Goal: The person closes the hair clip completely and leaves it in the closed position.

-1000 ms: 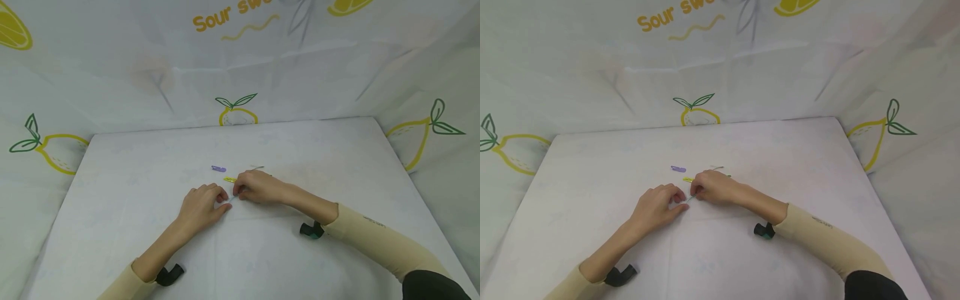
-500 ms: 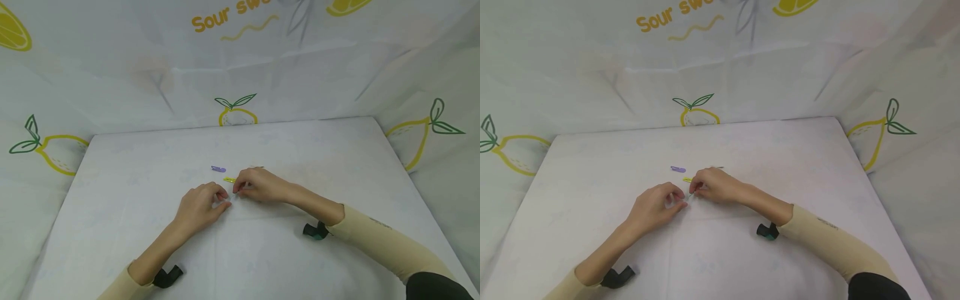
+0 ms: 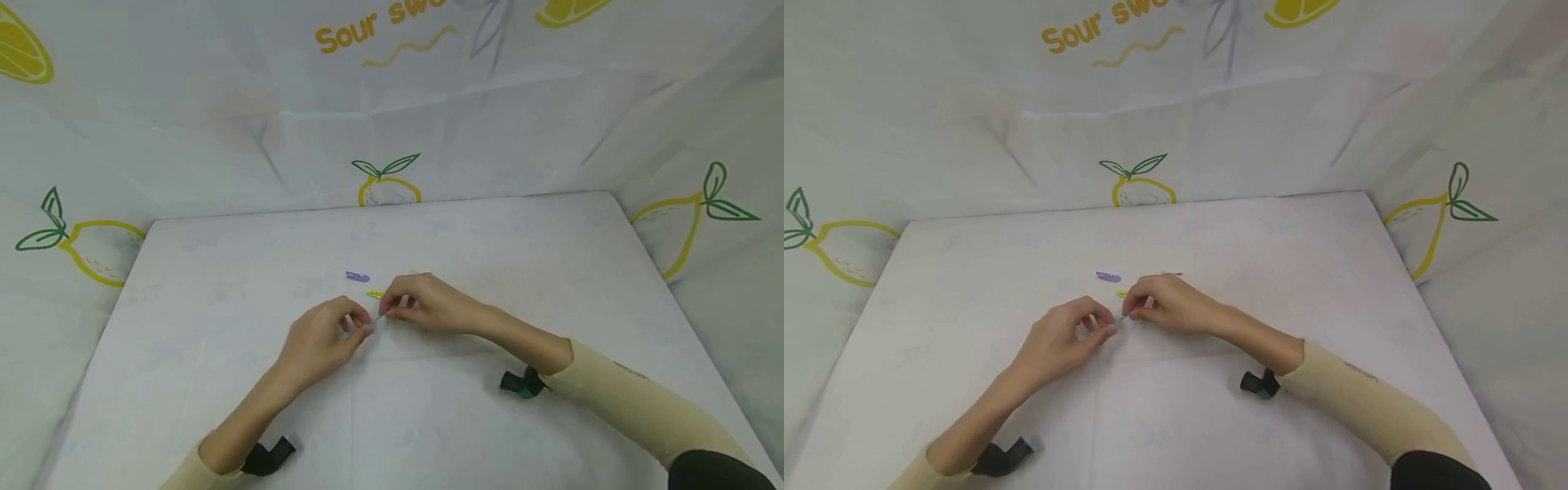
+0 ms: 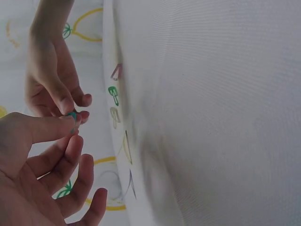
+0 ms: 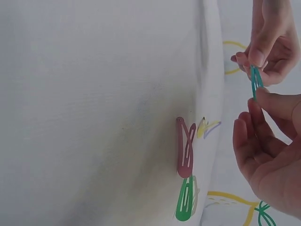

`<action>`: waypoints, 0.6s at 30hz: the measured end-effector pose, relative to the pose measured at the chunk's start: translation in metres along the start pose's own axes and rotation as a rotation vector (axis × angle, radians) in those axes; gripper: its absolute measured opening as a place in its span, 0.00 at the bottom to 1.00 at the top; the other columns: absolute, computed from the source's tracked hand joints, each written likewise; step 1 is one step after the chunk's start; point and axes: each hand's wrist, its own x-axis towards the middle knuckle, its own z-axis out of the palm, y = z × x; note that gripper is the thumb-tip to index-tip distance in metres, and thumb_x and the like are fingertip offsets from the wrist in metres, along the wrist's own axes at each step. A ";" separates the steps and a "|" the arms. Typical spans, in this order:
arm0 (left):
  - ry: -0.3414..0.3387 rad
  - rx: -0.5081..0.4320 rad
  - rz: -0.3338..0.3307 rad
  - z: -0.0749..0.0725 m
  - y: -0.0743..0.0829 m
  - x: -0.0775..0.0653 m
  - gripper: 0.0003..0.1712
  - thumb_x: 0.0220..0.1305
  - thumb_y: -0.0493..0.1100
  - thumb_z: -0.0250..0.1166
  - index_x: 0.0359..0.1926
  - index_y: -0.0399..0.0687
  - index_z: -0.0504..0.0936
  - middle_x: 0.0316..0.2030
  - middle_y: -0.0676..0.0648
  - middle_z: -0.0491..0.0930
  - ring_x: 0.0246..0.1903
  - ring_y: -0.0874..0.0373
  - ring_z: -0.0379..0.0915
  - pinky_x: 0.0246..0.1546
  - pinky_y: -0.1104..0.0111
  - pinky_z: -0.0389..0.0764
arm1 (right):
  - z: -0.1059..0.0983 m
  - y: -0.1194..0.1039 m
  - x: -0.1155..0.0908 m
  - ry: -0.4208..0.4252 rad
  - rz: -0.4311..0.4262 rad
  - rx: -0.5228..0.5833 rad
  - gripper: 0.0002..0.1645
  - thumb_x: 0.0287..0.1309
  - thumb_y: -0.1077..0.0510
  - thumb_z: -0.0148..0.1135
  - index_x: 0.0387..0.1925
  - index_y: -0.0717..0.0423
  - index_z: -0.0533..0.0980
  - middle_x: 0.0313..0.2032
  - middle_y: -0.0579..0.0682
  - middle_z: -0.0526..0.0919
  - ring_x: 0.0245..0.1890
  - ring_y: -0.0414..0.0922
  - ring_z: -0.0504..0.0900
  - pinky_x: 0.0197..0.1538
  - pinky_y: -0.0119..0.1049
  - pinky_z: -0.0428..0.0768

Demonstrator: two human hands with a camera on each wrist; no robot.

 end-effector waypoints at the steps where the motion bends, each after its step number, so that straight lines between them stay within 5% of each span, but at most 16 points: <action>1: 0.000 -0.008 0.000 -0.001 0.000 0.000 0.06 0.65 0.46 0.79 0.40 0.59 0.90 0.36 0.61 0.88 0.37 0.63 0.81 0.35 0.70 0.77 | 0.000 0.000 -0.001 0.001 0.003 0.014 0.07 0.71 0.62 0.70 0.47 0.55 0.88 0.44 0.44 0.91 0.45 0.39 0.85 0.53 0.33 0.86; 18: -0.008 -0.102 0.055 -0.015 0.002 -0.003 0.07 0.66 0.39 0.77 0.42 0.56 0.89 0.37 0.58 0.88 0.38 0.63 0.81 0.35 0.70 0.77 | -0.002 -0.005 -0.005 0.006 -0.010 0.141 0.08 0.73 0.61 0.69 0.50 0.54 0.88 0.47 0.53 0.93 0.48 0.41 0.87 0.58 0.37 0.87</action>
